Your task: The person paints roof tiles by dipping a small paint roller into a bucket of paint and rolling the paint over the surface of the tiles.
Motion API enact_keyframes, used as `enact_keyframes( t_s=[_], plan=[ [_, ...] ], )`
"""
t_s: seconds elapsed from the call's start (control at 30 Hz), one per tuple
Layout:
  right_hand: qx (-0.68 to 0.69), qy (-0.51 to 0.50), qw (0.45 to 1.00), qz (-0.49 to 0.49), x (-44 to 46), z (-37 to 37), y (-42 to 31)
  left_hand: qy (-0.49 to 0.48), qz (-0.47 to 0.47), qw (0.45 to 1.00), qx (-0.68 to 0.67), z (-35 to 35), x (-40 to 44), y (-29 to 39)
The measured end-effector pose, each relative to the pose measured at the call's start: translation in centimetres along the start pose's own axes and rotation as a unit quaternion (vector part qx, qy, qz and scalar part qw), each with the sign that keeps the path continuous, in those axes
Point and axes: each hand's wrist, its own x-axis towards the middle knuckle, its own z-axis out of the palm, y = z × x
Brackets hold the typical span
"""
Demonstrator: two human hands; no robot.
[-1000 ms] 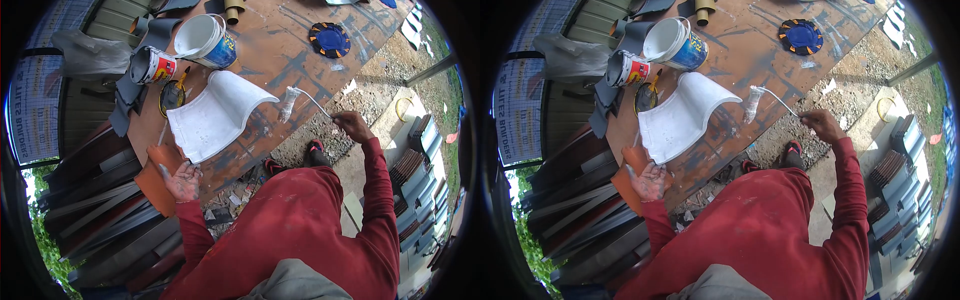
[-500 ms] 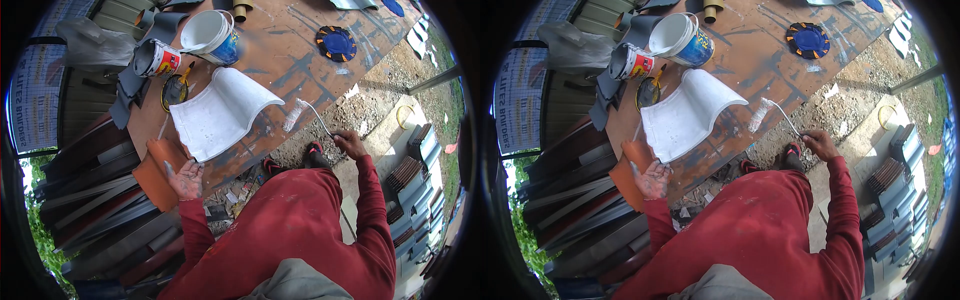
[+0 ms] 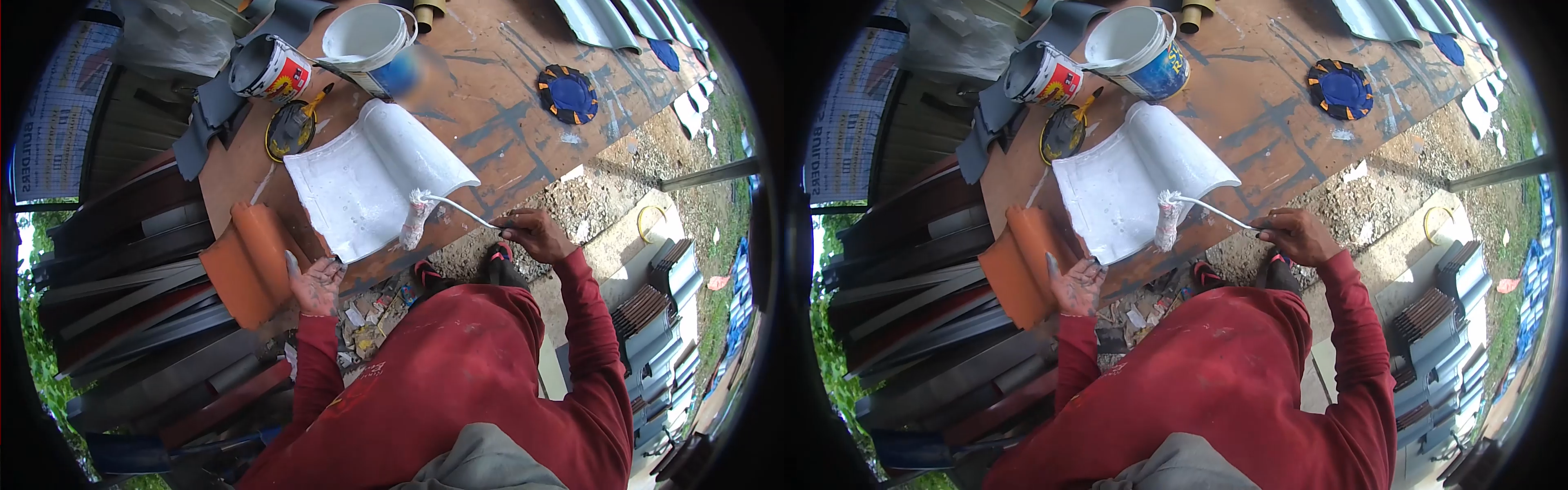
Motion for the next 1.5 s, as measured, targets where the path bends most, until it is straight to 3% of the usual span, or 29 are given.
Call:
enact_keyframes(
  t_s=[0.1, 0.2, 0.27, 0.37, 0.4, 0.47, 0.53, 0.57, 0.63, 0.67, 0.73, 0.77, 0.9, 0.97, 1.0, 1.1, 1.17, 1.23, 1.27, 1.33, 1.4, 1.47, 1.5],
  plan=[
    [0.127, 0.003, 0.991, 0.049, -0.8, 1.3, -0.8, 0.011, -0.039, 0.999, 0.013, -3.5, 2.4, -3.7],
    [0.246, 0.020, 0.952, 0.182, -1.8, 2.6, -1.1, 0.028, -0.074, 0.995, 0.058, -5.6, 4.4, -8.5],
    [0.248, 0.056, 0.948, 0.192, -1.5, 3.3, -1.7, 0.032, -0.072, 0.995, 0.065, -6.1, 5.5, -10.1],
    [0.153, 0.041, 0.960, 0.231, -0.2, 2.2, -3.0, 0.011, -0.085, 0.991, 0.104, -8.1, 8.0, -10.4],
    [0.063, 0.026, 0.978, 0.196, 0.7, 1.3, -4.0, -0.012, -0.096, 0.986, 0.137, -9.0, 8.6, -10.2],
    [-0.071, 0.000, 0.985, 0.158, 2.7, -0.7, -6.5, 0.045, -0.090, 0.983, 0.152, -9.5, 9.5, -8.3],
    [-0.112, -0.046, 0.981, 0.150, 4.8, -2.1, -8.0, 0.086, 0.078, 0.962, 0.246, -10.6, 10.7, -6.2],
    [-0.154, -0.070, 0.977, 0.131, 6.0, -2.5, -8.9, 0.089, 0.076, 0.964, 0.237, -11.1, 11.1, -5.7],
    [-0.183, -0.120, 0.968, 0.123, 8.3, -2.2, -8.5, 0.057, 0.227, 0.890, 0.391, -11.8, 11.9, -5.5],
    [-0.209, -0.153, 0.957, 0.131, 9.8, -1.7, -8.8, 0.058, 0.224, 0.894, 0.384, -11.7, 11.7, -6.0],
    [-0.234, -0.205, 0.943, 0.118, 12.6, 0.0, -7.9, 0.066, 0.374, 0.715, 0.586, -9.3, 9.7, -6.5],
    [-0.253, -0.250, 0.929, 0.104, 14.0, 1.2, -7.3, 0.086, 0.407, 0.694, 0.588, -8.8, 9.4, -6.9],
    [-0.178, -0.272, 0.943, 0.073, 18.5, 5.5, -6.9, 0.129, 0.405, 0.740, 0.521, -9.7, 10.3, -9.5],
    [-0.179, -0.289, 0.935, 0.099, 20.5, 5.1, -8.5, 0.147, 0.446, 0.672, 0.573, -9.9, 10.6, -10.1],
    [-0.177, -0.301, 0.928, 0.128, 21.6, 4.8, -9.9, 0.154, 0.443, 0.675, 0.569, -9.8, 10.8, -9.9],
    [-0.202, -0.135, 0.970, 0.024, 23.0, 3.2, -12.0, 0.151, 0.422, 0.664, 0.599, -9.9, 10.6, -9.7],
    [-0.248, -0.089, 0.964, -0.025, 24.5, 3.2, -13.6, 0.143, 0.421, 0.673, 0.591, -10.0, 10.9, -10.2],
    [-0.369, -0.015, 0.916, -0.158, 26.3, 3.5, -13.7, 0.139, 0.404, 0.686, 0.589, -10.1, 10.9, -10.3],
    [-0.372, -0.017, 0.914, -0.160, 27.4, 3.5, -13.4, 0.133, 0.392, 0.693, 0.591, -10.1, 11.0, -10.2],
    [-0.454, -0.045, 0.855, -0.247, 29.8, 3.7, -11.8, 0.126, 0.376, 0.701, 0.592, -10.2, 11.1, -10.3],
    [-0.469, -0.056, 0.847, -0.243, 32.0, 4.3, -8.9, 0.120, 0.359, 0.708, 0.595, -10.3, 11.2, -10.3],
    [-0.421, -0.099, 0.837, -0.337, 34.6, 4.9, -7.6, 0.155, 0.417, 0.657, 0.609, -10.1, 11.2, -10.6],
    [-0.413, -0.128, 0.840, -0.328, 35.6, 5.6, -7.7, 0.158, 0.416, 0.658, 0.607, -10.0, 11.1, -10.6]
  ],
)
